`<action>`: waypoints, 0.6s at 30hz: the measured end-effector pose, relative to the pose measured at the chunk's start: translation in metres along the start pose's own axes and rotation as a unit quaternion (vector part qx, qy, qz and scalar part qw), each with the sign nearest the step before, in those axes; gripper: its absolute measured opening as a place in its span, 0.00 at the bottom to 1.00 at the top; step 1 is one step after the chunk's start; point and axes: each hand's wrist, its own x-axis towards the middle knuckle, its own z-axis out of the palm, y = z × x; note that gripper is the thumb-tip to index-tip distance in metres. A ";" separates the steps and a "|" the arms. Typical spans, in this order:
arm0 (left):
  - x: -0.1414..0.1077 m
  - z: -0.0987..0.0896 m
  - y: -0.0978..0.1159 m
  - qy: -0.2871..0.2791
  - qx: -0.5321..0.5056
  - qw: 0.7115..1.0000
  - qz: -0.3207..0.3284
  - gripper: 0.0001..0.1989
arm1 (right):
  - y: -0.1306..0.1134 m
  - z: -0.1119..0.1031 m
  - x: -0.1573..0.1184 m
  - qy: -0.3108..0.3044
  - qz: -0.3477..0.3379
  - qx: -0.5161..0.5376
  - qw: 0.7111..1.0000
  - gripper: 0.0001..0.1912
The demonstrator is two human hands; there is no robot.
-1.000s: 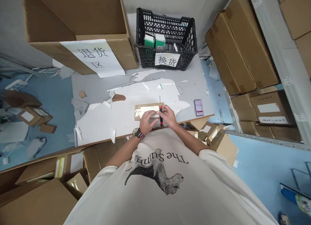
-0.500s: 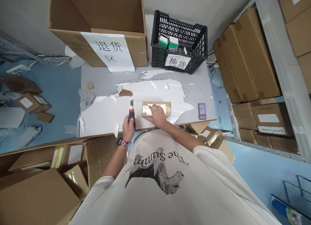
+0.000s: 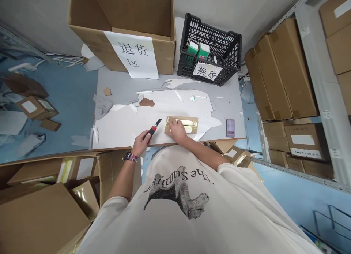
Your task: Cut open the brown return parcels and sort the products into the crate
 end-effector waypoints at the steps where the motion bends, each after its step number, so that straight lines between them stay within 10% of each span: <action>1: 0.003 -0.003 0.000 -0.014 0.009 1.000 0.005 0.38 | 0.002 0.002 -0.003 0.003 -0.009 0.001 1.000 0.27; 18: 0.083 -0.053 0.036 -0.285 0.192 0.938 0.046 0.33 | 0.020 0.017 -0.019 0.049 -0.103 0.039 0.993 0.25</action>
